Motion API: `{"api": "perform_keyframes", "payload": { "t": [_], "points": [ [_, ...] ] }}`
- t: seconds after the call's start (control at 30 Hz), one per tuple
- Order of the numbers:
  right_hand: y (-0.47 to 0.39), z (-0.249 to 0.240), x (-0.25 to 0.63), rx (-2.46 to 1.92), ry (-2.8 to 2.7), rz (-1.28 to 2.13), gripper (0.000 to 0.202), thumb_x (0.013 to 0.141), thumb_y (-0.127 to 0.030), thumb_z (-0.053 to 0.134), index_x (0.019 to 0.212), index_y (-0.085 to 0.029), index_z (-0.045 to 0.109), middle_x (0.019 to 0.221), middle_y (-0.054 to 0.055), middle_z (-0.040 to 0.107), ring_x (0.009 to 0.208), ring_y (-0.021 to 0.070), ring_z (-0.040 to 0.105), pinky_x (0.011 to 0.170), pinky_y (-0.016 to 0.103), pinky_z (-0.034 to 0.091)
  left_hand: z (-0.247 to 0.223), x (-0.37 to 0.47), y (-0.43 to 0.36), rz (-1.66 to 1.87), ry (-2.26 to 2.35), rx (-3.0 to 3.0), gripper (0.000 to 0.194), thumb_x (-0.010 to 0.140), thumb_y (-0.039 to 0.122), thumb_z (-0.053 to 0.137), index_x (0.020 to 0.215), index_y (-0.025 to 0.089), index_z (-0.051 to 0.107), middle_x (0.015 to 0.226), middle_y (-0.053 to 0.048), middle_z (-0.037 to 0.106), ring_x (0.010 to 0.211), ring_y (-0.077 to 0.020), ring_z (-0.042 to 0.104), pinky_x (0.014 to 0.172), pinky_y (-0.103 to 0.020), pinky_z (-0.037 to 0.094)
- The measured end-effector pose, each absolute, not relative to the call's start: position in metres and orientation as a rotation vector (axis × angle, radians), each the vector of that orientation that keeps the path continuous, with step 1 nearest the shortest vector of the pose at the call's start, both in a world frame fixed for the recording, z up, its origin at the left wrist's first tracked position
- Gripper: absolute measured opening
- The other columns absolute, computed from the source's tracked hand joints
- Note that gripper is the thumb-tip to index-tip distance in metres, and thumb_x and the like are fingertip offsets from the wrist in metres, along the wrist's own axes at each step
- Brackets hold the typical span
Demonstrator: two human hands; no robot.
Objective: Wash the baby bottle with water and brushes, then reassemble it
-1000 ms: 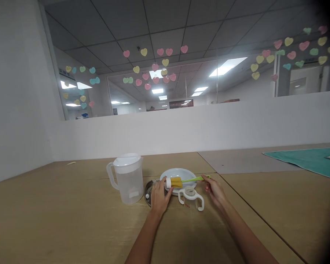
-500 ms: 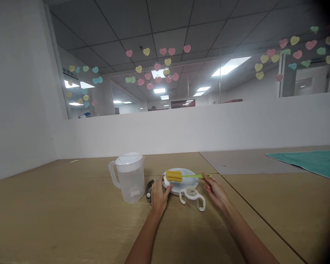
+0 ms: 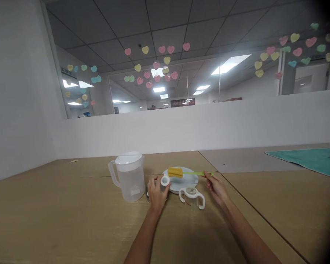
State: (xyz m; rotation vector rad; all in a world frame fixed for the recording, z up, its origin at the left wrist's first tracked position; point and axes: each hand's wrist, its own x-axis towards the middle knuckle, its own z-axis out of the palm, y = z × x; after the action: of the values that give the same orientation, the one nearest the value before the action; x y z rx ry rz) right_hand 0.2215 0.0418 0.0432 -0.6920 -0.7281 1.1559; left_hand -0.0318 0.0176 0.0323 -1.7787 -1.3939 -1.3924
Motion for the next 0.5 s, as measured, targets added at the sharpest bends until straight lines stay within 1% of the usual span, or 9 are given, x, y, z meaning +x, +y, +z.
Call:
{"api": "perform_keyframes", "payload": {
  "t": [0.1,0.17,0.3,0.37,0.5],
  "points": [
    [0.043,0.044,0.225,-0.582,-0.661,1.2,0.041,0.045,-0.034,0.086,0.075,-0.014,0.067,0.078,0.002,0.062,0.048,0.0023,0.034,0.039,0.016,0.031,0.033,-0.032,0.018,-1.393,-1.381,-1.775,0.039,0.083,0.042,0.06,0.115,0.019,0.06,0.102,-0.01,0.053,0.096,-0.0225,0.049,0.087,-0.035,0.038],
    [0.042,0.044,0.225,-0.552,-0.729,1.279,0.044,0.045,-0.037,0.087,0.077,-0.014,0.068,0.071,0.001,0.06,0.047,0.0024,0.033,0.039,0.016,0.03,0.032,-0.033,0.018,-1.383,-1.38,-1.789,0.04,0.082,0.039,0.061,0.117,0.019,0.059,0.103,-0.01,0.053,0.097,-0.0228,0.049,0.088,-0.035,0.038],
    [0.037,0.044,0.218,-0.76,-0.908,1.202,0.045,0.049,-0.043,0.085,0.077,-0.011,0.069,0.061,0.001,0.056,0.045,0.0028,0.031,0.038,0.016,0.024,0.03,-0.034,0.019,-1.356,-1.392,-1.847,0.04,0.079,0.026,0.063,0.118,0.019,0.057,0.105,-0.009,0.052,0.099,-0.0229,0.048,0.088,-0.035,0.038],
    [0.035,0.044,0.216,-0.797,-0.885,1.143,0.046,0.047,-0.044,0.084,0.074,-0.01,0.069,0.063,0.002,0.057,0.046,0.003,0.031,0.038,0.017,0.025,0.028,-0.035,0.02,-1.334,-1.398,-1.864,0.04,0.08,0.024,0.062,0.119,0.019,0.057,0.105,-0.009,0.052,0.101,-0.0228,0.047,0.089,-0.036,0.038],
    [0.036,0.046,0.214,-0.751,-0.845,1.073,0.047,0.048,-0.044,0.084,0.078,-0.011,0.07,0.078,0.004,0.063,0.049,0.0034,0.033,0.04,0.018,0.027,0.027,-0.035,0.021,-1.3,-1.41,-1.866,0.04,0.083,0.03,0.06,0.12,0.019,0.056,0.104,-0.009,0.051,0.1,-0.0228,0.048,0.089,-0.036,0.038]
  ]
}}
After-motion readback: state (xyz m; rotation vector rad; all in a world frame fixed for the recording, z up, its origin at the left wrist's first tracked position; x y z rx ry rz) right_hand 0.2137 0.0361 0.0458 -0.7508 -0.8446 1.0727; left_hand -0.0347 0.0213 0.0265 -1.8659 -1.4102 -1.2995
